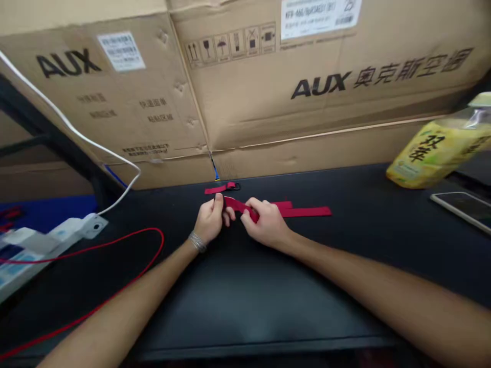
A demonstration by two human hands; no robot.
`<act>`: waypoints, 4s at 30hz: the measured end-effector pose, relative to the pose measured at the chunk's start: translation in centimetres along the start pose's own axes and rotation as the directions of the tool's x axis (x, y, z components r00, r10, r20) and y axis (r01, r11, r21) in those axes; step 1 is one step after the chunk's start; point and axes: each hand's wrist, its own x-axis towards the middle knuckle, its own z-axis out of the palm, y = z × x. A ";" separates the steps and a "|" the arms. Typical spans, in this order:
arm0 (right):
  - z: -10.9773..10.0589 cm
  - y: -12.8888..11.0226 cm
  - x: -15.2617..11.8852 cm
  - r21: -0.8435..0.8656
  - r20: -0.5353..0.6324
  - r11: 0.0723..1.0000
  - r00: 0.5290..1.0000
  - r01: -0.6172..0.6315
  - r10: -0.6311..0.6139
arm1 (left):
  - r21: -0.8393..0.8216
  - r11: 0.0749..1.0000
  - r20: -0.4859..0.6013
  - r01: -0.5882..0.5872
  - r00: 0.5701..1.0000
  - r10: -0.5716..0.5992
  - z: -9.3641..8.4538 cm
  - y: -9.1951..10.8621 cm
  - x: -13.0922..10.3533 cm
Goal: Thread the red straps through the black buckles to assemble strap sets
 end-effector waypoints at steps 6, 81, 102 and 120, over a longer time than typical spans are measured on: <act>0.2 0.7 0.4 0.024 0.165 0.994 0.982 -0.103 0.098 | 0.018 1.000 0.075 0.005 0.997 -0.006 -0.2 0.1 0.1; -0.2 -0.5 -0.3 0.133 0.036 0.991 0.999 0.026 -0.031 | 0.279 0.955 0.072 -0.102 0.994 0.085 0.0 0.8 -0.5; 0.0 -0.1 -0.3 0.111 0.139 0.973 0.967 0.201 -0.216 | 0.204 0.977 0.082 -0.058 0.996 0.042 -0.1 0.3 -0.6; -0.2 -0.1 -0.4 0.182 0.183 0.933 0.921 0.311 -0.343 | 0.104 0.994 0.047 -0.029 0.999 0.024 -0.4 0.4 -0.2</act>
